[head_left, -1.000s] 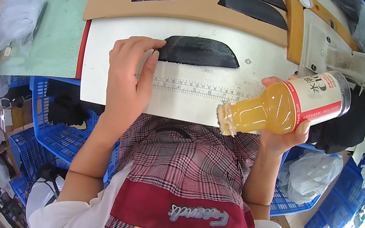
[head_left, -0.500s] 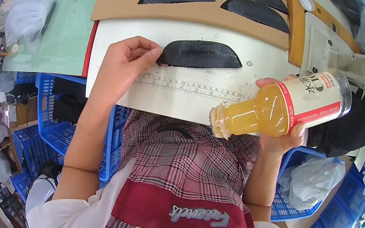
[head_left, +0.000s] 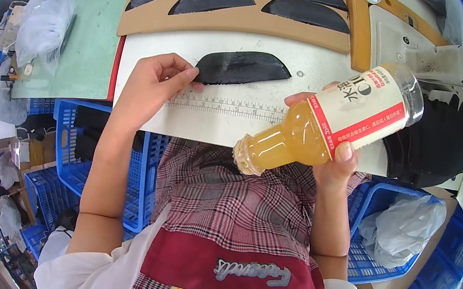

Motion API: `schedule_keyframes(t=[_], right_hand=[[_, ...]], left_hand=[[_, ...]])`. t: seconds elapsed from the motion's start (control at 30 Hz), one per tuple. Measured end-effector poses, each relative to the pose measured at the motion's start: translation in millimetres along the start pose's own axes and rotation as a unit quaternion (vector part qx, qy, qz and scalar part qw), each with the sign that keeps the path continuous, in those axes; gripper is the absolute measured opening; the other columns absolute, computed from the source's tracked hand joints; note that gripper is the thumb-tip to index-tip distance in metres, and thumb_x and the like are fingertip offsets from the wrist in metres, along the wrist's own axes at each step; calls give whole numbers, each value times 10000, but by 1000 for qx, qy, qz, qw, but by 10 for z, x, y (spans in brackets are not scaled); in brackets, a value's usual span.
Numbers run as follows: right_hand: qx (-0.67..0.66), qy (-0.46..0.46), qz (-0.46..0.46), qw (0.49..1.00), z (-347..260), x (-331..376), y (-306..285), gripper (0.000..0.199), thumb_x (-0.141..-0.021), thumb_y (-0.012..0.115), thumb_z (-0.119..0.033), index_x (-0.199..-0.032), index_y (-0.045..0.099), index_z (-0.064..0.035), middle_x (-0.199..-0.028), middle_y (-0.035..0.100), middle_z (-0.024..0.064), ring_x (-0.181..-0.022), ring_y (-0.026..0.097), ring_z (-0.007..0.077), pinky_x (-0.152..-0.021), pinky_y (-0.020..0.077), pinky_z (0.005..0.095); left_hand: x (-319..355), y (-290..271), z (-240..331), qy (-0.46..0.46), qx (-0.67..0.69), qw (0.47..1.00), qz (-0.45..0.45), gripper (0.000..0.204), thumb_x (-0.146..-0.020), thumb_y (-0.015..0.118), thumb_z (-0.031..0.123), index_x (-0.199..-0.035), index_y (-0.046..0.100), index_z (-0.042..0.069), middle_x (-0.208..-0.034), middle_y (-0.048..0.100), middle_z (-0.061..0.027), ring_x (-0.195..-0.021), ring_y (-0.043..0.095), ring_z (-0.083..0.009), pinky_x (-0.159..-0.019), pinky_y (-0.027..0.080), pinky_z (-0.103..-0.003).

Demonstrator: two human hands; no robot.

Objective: The person applies a yellow liquid adhesive from a bottle onto a black fabric piece placed on a white board. They then pick up a larger black fabric piece and press it onto the glued area to bond them together. The process is repeated for multiple fabric pieces.

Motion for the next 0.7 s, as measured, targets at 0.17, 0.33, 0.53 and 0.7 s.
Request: schedule_keyframes(t=[0.17, 0.33, 0.53, 0.7], right_hand=[[-3, 39, -43, 998, 19, -12, 118, 881, -681, 661, -638, -1247, 408, -12, -1085, 577, 244, -946, 645, 300, -758, 553, 343], [-86, 46, -40, 994, 19, -52, 140, 903, -705, 695, -548, -1297, 373, 53, -1280, 473, 339, -992, 645, 302, -818, 559, 370], [-76, 47, -1, 996, 59, -85, 65, 913, -735, 694, -466, -1372, 285, 44, -1356, 422, 334, -1082, 606, 279, -896, 527, 370], [-88, 58, -10, 994, 115, -92, 113, 909, -734, 702, -457, -1369, 287, 42, -1355, 437, 312, -1088, 599, 281, -898, 523, 371]], left_hand=[[-39, 89, 408, 97, 146, 984, -28, 204, -926, 603, 170, -963, 621, -29, -914, 678, -84, -735, 575, -106, -736, 456, -250], [-260, 341, 924, 149, 290, 936, -133, 284, -962, 542, 229, -1065, 600, -29, -1035, 668, -139, -968, 641, -223, -880, 499, -329], [-438, 182, 1128, 174, 368, 896, -177, 368, -995, 459, 215, -1217, 523, -71, -1177, 609, -198, -1104, 605, -302, -966, 495, -379], [-411, -80, 1208, 192, 348, 905, -150, 382, -995, 460, 222, -1234, 504, -72, -1201, 594, -200, -1138, 584, -312, -1000, 473, -381]])
Point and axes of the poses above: each hand's wrist, its own x-axis away from the middle knuckle, its own y-axis out of the palm, z = x × y, the point moved 10 cm from there along -x, towards the middle knuckle
